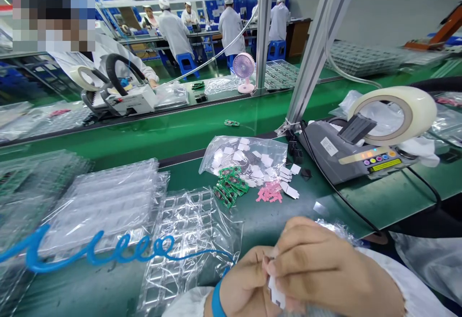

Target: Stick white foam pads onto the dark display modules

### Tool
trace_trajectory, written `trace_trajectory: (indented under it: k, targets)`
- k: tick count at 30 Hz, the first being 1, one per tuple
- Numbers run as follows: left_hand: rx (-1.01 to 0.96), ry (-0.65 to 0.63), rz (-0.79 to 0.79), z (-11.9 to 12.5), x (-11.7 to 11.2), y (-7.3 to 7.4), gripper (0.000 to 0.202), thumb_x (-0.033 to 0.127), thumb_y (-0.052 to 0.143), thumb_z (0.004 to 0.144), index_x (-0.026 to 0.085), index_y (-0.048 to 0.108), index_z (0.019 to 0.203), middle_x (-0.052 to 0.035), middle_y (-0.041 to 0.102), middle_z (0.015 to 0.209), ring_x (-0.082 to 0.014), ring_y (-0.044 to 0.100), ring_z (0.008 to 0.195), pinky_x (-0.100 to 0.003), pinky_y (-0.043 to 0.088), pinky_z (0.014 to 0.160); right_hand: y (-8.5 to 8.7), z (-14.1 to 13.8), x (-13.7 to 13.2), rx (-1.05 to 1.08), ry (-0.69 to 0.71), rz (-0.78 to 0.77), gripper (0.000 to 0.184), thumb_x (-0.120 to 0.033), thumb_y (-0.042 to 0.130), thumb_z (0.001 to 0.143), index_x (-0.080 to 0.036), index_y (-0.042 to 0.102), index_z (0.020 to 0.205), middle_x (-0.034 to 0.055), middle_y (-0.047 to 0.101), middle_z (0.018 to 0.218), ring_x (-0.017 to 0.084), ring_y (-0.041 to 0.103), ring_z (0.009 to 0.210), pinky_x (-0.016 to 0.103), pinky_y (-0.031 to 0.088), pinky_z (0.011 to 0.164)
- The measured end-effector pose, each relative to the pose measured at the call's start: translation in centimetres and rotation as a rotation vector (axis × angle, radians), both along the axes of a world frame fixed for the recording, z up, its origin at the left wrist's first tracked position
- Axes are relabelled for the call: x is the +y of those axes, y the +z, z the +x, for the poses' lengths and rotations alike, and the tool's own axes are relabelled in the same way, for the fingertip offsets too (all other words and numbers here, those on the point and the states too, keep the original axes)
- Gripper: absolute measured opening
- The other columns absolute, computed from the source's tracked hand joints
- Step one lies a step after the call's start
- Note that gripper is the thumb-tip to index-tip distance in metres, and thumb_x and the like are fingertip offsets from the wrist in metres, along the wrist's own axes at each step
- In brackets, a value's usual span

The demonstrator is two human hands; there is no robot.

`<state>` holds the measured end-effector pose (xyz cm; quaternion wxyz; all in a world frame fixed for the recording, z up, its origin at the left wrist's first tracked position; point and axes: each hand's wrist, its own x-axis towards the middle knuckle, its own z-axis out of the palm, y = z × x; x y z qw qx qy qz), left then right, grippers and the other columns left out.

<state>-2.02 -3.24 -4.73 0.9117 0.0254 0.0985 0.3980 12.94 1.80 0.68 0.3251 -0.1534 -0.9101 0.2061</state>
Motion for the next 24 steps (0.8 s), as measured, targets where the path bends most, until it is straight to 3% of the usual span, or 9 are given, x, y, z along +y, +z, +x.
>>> trace_trajectory:
  k: [4, 10, 14, 18, 21, 24]
  targets:
    - [0.106, 0.063, 0.076, -0.2, 0.1, 0.2, 0.025, 0.03, 0.073, 0.066, 0.008, 0.07, 0.076, -0.0022, 0.061, 0.059, -0.0064, 0.057, 0.053, -0.016, 0.043, 0.053, 0.5, -0.2, -1.9, -0.016, -0.28, 0.143, 0.02, -0.022, 0.052, 0.088, -0.024, 0.065, 0.074, -0.0059, 0.07, 0.089, 0.01, 0.06, 0.088, 0.028, 0.033, 0.097]
    - [0.269, 0.068, 0.041, -0.3, -0.1, 0.4, 0.031, 0.032, 0.075, 0.062, 0.005, 0.068, 0.075, -0.0002, 0.048, 0.058, -0.0056, 0.046, 0.053, -0.015, 0.035, 0.052, -1.6, -0.9, -4.6, 0.082, -0.528, 0.093, 0.021, -0.024, 0.049, 0.09, -0.022, 0.065, 0.076, -0.0033, 0.072, 0.084, 0.013, 0.061, 0.073, 0.033, 0.039, 0.082]
    - [0.3, 0.079, 0.022, 0.0, 0.1, 0.9, 0.025, 0.029, 0.075, 0.063, 0.007, 0.067, 0.07, 0.0014, 0.045, 0.056, -0.0045, 0.041, 0.051, -0.014, 0.032, 0.05, -1.9, -0.6, -4.5, -0.052, -0.399, 0.112, 0.015, -0.025, 0.05, 0.088, -0.021, 0.065, 0.091, -0.0003, 0.071, 0.09, 0.016, 0.062, 0.073, 0.034, 0.043, 0.075]
    - [0.324, 0.058, 0.056, 0.0, 0.3, 1.0, 0.026, 0.033, 0.072, 0.065, 0.007, 0.068, 0.069, 0.0008, 0.047, 0.054, -0.0049, 0.042, 0.049, -0.015, 0.032, 0.049, -1.6, 0.9, -2.8, -0.067, -0.244, 0.091, 0.009, -0.024, 0.059, 0.081, -0.02, 0.063, 0.088, 0.0021, 0.069, 0.082, 0.018, 0.058, 0.068, 0.038, 0.043, 0.077]
    - [0.303, -0.06, 0.126, -0.1, 0.5, 0.5, 0.032, 0.038, 0.072, 0.065, 0.007, 0.069, 0.072, -0.0023, 0.054, 0.055, -0.0064, 0.046, 0.049, -0.016, 0.033, 0.049, -2.0, 1.7, -1.6, 0.085, -0.242, -0.131, 0.033, -0.047, 0.049, 0.086, -0.022, 0.058, 0.105, 0.0065, 0.061, 0.091, 0.019, 0.054, 0.081, 0.037, 0.044, 0.076]
    - [0.349, -0.141, 0.166, -0.1, 0.9, -0.1, 0.029, 0.038, 0.073, 0.063, 0.01, 0.07, 0.072, -0.0011, 0.056, 0.058, -0.0045, 0.045, 0.05, -0.014, 0.032, 0.05, -2.7, 2.0, -0.8, 0.167, -0.118, -0.346, 0.047, -0.057, 0.04, 0.085, -0.024, 0.053, 0.116, 0.0049, 0.059, 0.088, 0.017, 0.051, 0.083, 0.03, 0.044, 0.072]
